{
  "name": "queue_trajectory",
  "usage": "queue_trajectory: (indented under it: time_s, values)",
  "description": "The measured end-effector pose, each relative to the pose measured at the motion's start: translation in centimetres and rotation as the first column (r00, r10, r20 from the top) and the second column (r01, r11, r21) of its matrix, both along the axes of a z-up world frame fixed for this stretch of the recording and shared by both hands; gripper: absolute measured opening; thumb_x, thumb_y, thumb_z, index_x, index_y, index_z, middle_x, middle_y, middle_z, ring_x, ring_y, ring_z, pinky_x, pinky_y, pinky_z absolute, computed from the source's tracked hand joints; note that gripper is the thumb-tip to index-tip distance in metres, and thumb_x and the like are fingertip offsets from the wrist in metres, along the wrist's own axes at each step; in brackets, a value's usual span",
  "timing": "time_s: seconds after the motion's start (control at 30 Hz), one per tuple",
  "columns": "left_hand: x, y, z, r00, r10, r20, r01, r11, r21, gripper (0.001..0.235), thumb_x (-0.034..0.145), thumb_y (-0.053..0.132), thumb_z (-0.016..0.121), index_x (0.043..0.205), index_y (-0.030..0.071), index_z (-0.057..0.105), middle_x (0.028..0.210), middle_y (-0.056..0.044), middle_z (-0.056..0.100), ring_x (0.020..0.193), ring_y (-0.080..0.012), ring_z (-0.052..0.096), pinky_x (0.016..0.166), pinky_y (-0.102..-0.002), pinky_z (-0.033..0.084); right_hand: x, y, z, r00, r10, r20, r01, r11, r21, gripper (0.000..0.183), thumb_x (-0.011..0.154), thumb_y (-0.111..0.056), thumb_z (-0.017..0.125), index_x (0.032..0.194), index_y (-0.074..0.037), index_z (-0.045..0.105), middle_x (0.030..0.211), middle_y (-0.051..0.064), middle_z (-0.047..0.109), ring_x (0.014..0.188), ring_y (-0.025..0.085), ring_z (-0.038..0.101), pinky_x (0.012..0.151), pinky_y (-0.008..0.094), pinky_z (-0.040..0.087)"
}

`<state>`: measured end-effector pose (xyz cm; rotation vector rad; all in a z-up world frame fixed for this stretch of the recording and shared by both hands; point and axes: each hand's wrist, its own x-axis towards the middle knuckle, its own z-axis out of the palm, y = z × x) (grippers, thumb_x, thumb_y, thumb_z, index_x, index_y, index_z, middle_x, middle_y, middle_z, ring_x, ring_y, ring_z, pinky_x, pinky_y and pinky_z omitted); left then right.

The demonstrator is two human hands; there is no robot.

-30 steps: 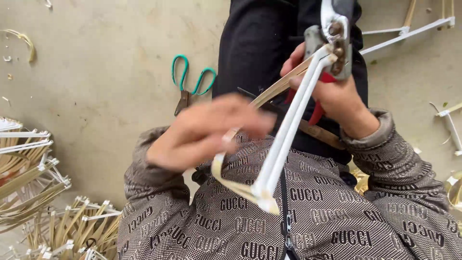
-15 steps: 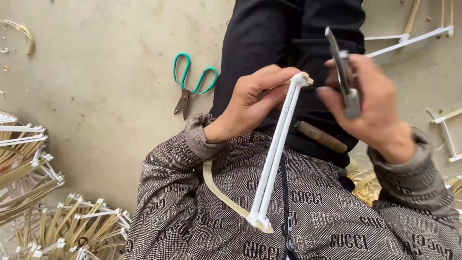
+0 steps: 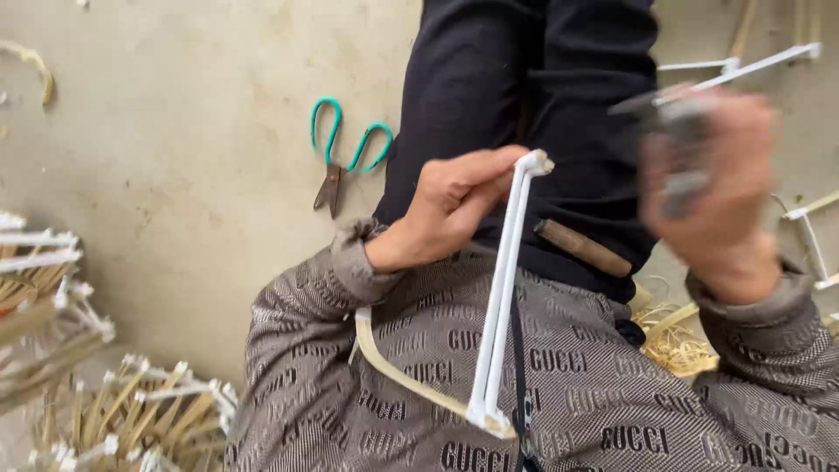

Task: Assembling and trimming curved bamboo frame components for furniture using pruning shears and a knife.

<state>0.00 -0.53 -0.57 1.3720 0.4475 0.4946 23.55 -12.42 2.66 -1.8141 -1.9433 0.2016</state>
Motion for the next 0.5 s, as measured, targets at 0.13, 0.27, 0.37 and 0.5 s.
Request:
queue_trajectory:
  time_s: [0.13,0.27,0.37,0.5]
  values:
    - [-0.6,0.2,0.8,0.999,-0.027,-0.041,0.025,0.997,-0.067,0.030,0.111,-0.009,0.055,0.137,0.002,0.063,0.108,-0.006,0.073,0.085,-0.0055,0.065,0.076,-0.017,0.055,-0.3,-1.3,-1.5,1.000,-0.003,0.004,0.003,0.997,-0.074,0.040,0.089,-0.008,0.072,0.127,-0.003,0.058,0.102,0.014,0.058,0.093,0.035,0.058,0.086,0.047,0.044]
    - [0.1,0.1,0.4,0.999,0.001,-0.036,-0.001,1.000,0.007,0.032,0.106,-0.008,0.057,0.137,0.000,0.059,0.109,-0.007,0.072,0.097,-0.0079,0.066,0.086,-0.023,0.055,-0.7,-0.3,-1.0,0.983,0.026,-0.183,-0.063,0.977,-0.201,0.052,0.089,-0.007,0.072,0.138,-0.001,0.053,0.115,0.018,0.062,0.106,0.037,0.061,0.094,0.049,0.045]
    - [-1.5,0.2,0.6,0.978,-0.027,-0.208,0.007,0.995,-0.100,0.030,0.108,-0.003,0.058,0.137,0.002,0.065,0.093,-0.002,0.072,0.074,-0.0029,0.058,0.067,-0.019,0.051,-0.7,0.0,1.0,0.876,-0.217,-0.430,0.058,0.934,-0.354,0.050,0.096,-0.007,0.067,0.143,0.001,0.048,0.123,0.022,0.057,0.109,0.039,0.059,0.097,0.047,0.049]
    - [-1.1,1.2,-0.4,0.990,-0.103,-0.096,0.077,0.968,-0.238,0.029,0.111,0.001,0.056,0.140,0.002,0.063,0.093,-0.001,0.069,0.076,-0.0023,0.055,0.068,-0.019,0.049,-1.2,0.4,1.0,0.945,0.051,-0.324,-0.137,0.959,-0.248,0.074,0.080,-0.019,0.080,0.141,0.004,0.046,0.123,0.023,0.057,0.112,0.042,0.056,0.100,0.050,0.045]
